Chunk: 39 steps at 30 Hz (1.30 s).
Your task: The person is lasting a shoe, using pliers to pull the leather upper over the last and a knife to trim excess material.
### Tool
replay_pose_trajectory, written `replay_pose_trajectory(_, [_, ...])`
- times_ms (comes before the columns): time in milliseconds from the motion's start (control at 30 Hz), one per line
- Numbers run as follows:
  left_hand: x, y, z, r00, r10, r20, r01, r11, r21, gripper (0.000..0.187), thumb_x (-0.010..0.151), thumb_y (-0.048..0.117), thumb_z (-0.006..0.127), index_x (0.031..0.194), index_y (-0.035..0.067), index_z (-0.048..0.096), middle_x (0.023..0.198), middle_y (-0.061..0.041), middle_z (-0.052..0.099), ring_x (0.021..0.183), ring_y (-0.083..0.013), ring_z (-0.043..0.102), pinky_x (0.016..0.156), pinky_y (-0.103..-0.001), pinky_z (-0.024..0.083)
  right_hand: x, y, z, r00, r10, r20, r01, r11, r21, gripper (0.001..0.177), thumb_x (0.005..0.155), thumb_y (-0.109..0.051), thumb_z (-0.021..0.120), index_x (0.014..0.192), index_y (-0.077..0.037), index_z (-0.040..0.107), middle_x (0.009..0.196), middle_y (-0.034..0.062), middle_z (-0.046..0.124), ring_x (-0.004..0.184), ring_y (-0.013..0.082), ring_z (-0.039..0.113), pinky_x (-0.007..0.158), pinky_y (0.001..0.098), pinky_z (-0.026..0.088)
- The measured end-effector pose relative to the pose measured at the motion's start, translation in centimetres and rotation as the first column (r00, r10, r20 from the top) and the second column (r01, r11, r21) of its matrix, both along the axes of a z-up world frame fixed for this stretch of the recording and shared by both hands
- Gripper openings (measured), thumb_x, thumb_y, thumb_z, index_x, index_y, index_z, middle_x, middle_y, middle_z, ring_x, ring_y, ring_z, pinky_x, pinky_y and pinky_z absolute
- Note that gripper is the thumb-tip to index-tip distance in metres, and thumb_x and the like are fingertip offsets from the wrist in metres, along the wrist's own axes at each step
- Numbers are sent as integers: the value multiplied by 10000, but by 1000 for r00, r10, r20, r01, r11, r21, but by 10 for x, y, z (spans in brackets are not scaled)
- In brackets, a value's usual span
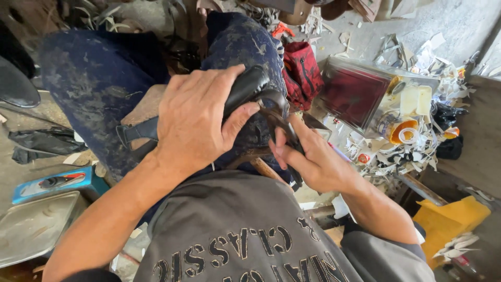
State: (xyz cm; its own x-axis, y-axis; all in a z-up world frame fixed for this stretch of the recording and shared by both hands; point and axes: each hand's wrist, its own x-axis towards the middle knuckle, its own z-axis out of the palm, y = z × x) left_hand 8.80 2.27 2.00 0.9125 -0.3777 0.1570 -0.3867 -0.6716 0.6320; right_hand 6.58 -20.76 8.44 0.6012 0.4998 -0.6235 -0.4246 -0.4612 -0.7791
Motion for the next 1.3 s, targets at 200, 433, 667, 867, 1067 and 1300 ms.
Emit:
replay_pose_trajectory(200, [-4,-4,1,997,0,74,-2,999,32,478,1114,441,527,1289,19,667,1131,-77,769,981,-241,719,835,-363,479,7,-6,16,991,101,-91,-103,995,-19,285,1071,-236,389,1205,-48,556,1051,58,674,934,171,634,883,311,480])
replay_pose_trajectory(433, [-5,-3,1,995,-24,95,19,998,52,545,1097,522,539,1277,24,671,1113,-65,761,967,-220,707,841,-352,475,35,-32,11,926,377,-4,-366,898,-244,191,1042,-230,443,1100,-168,613,1124,-60,809,440,152,440,534,310,460])
replay_pose_trajectory(667, [-6,-3,-3,993,-24,116,18,999,47,564,1091,534,566,1285,13,663,1087,-74,750,947,-238,694,817,-356,468,47,-44,2,858,500,121,-464,853,-239,193,1053,-176,457,1114,-118,630,694,13,630,453,196,482,529,365,405])
replay_pose_trajectory(867, [-4,-4,-3,995,-45,84,42,999,32,595,1096,544,502,1310,5,636,1109,-82,748,959,-255,699,812,-376,471,45,-47,-2,821,501,273,-461,865,-197,205,1044,-122,470,1187,-43,594,996,26,761,727,253,697,682,395,538])
replay_pose_trajectory(1067, [-5,-4,-2,997,-50,58,48,998,32,584,1091,537,532,1327,11,625,1127,-74,740,966,-254,686,796,-378,460,50,-47,2,838,519,169,-486,850,-201,230,1047,-168,455,1191,-89,616,880,12,735,526,246,580,593,383,474])
replay_pose_trajectory(1300, [-6,-5,-2,997,-57,45,55,997,52,605,1080,555,591,1351,14,608,1137,-70,733,982,-245,679,830,-376,465,54,-49,1,840,529,122,-500,841,-205,211,1042,-167,460,1149,-120,636,598,45,558,455,262,481,543,374,413])
